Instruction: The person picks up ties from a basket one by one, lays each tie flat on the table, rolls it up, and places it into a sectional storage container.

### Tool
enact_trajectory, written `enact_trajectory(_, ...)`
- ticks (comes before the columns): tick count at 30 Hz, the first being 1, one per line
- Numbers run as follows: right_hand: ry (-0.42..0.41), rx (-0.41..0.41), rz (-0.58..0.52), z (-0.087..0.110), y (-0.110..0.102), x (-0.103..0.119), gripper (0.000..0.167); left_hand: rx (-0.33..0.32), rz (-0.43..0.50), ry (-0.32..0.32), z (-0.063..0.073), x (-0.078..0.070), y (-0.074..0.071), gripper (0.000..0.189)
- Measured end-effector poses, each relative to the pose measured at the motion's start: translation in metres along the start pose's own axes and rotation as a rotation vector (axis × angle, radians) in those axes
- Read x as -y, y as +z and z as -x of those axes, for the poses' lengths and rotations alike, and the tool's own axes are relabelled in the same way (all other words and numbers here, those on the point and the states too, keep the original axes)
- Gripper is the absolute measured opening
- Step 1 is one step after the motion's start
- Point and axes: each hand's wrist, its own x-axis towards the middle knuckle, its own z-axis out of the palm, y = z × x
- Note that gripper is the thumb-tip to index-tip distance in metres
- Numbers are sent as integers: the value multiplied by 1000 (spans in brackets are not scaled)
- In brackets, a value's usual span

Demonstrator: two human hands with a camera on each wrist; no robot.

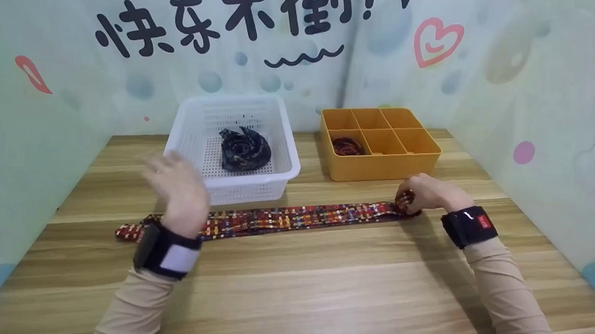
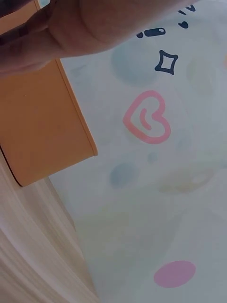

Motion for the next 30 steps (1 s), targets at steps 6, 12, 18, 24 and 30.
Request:
enact_trajectory(6,18,10,18,-2,0,5,38,-189,123,518,21,-70,0,62)
enact_trajectory(12,68,24,75,-5,1,14,36,-226,131,780,24,-138,16,55)
enact_trajectory(18,96,16,99,-7,1,18,34,-456,17,947,29,-175,18,46)
enact_trajectory(24,91,22,100,-7,2,17,33,-467,158,1268,-5,-182,40,24)
enact_trajectory(30,82,18,108,-6,0,17,33,-667,-417,1301,-32,-170,60,17)
